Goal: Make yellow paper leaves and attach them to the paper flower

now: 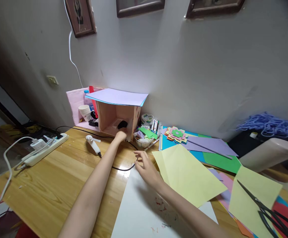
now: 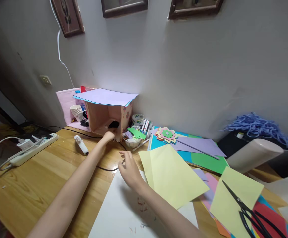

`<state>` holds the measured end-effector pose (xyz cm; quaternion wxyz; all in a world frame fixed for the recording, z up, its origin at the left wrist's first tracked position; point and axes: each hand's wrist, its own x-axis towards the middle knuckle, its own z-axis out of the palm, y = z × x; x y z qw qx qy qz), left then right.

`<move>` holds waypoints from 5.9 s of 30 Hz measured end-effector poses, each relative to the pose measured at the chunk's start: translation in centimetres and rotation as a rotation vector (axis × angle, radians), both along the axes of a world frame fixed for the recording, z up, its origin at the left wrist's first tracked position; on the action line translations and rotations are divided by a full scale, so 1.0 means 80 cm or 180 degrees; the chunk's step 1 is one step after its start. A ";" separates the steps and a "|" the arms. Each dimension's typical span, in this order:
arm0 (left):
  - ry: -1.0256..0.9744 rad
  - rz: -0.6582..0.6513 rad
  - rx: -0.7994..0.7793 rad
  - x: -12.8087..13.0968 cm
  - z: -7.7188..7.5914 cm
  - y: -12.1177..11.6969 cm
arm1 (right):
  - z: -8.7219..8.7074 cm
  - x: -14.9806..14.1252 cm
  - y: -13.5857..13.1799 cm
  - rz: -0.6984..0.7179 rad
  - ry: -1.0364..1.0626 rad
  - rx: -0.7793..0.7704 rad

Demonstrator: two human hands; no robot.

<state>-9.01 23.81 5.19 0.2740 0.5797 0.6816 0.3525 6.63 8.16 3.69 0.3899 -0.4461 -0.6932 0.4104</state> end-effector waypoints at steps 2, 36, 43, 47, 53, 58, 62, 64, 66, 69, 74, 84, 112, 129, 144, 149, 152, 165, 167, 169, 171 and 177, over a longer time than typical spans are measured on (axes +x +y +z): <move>0.0170 0.0162 0.0098 0.005 0.003 -0.026 | 0.010 0.022 -0.020 0.0224 -0.0136 0.0209; -0.2372 -0.1368 -0.1078 0.256 -0.067 -0.199 | -0.027 0.379 -0.101 -0.2676 -0.0764 -0.0162; -0.2468 -0.1064 -0.0854 0.251 -0.073 -0.198 | -0.044 0.432 -0.134 -0.3132 -0.2409 -0.0860; -0.2617 -0.0973 -0.0629 0.252 -0.076 -0.196 | -0.049 0.431 -0.131 -0.3017 -0.2523 -0.0947; -0.2515 -0.0696 -0.0673 0.254 -0.071 -0.193 | -0.030 0.420 -0.132 -0.3159 -0.2468 -0.0723; -0.2426 -0.0498 -0.0264 0.263 -0.040 -0.192 | -0.007 0.360 -0.124 -0.3303 -0.0004 -0.0748; -0.2298 -0.0355 0.0293 0.277 -0.003 -0.187 | -0.002 0.282 -0.120 -0.1893 0.2235 -0.1074; -0.2159 -0.0360 0.0507 0.282 0.013 -0.185 | -0.006 0.252 -0.123 -0.1513 0.2542 -0.1253; -0.2092 -0.0418 0.0725 0.283 0.024 -0.183 | -0.012 0.233 -0.128 -0.1214 0.2596 -0.1343; -0.2040 -0.0522 0.0940 0.279 0.029 -0.181 | -0.020 0.221 -0.138 -0.0764 0.2421 -0.1370; -0.1960 -0.0484 0.1010 0.278 0.027 -0.183 | -0.024 0.214 -0.151 -0.0575 0.1764 -0.1179; -0.2057 -0.0654 0.0835 0.286 0.030 -0.196 | -0.030 0.220 -0.151 -0.0667 0.1486 -0.1124; -0.2105 -0.0648 0.0845 0.286 0.024 -0.196 | -0.023 0.223 -0.155 -0.0750 0.1201 -0.1080; -0.2020 -0.0649 0.0833 0.286 0.022 -0.195 | -0.026 0.220 -0.153 -0.1047 0.0822 -0.0901; -0.2008 -0.0620 0.0796 0.286 0.021 -0.194 | -0.021 0.219 -0.153 -0.1230 0.0876 -0.0971; -0.2032 -0.0608 0.0755 0.286 0.020 -0.193 | -0.022 0.217 -0.153 -0.1319 0.0911 -0.0938; -0.2065 -0.0596 0.0742 0.286 0.020 -0.193 | -0.027 0.216 -0.154 -0.1361 0.0896 -0.0948; -0.2229 -0.0867 0.0593 0.291 0.013 -0.198 | -0.033 0.214 -0.149 -0.1097 0.1445 -0.0974; -0.2285 -0.0881 0.0563 0.292 0.012 -0.200 | -0.030 0.215 -0.148 -0.1122 0.1437 -0.0941; -0.2316 -0.0882 0.0529 0.293 0.012 -0.201 | -0.028 0.215 -0.148 -0.1148 0.1396 -0.0923; -0.2310 -0.0879 0.0493 0.293 0.012 -0.201 | -0.028 0.215 -0.149 -0.1169 0.1344 -0.0935; -0.2279 -0.0862 0.0418 0.292 0.012 -0.200 | -0.036 0.215 -0.148 -0.1235 0.1336 -0.0930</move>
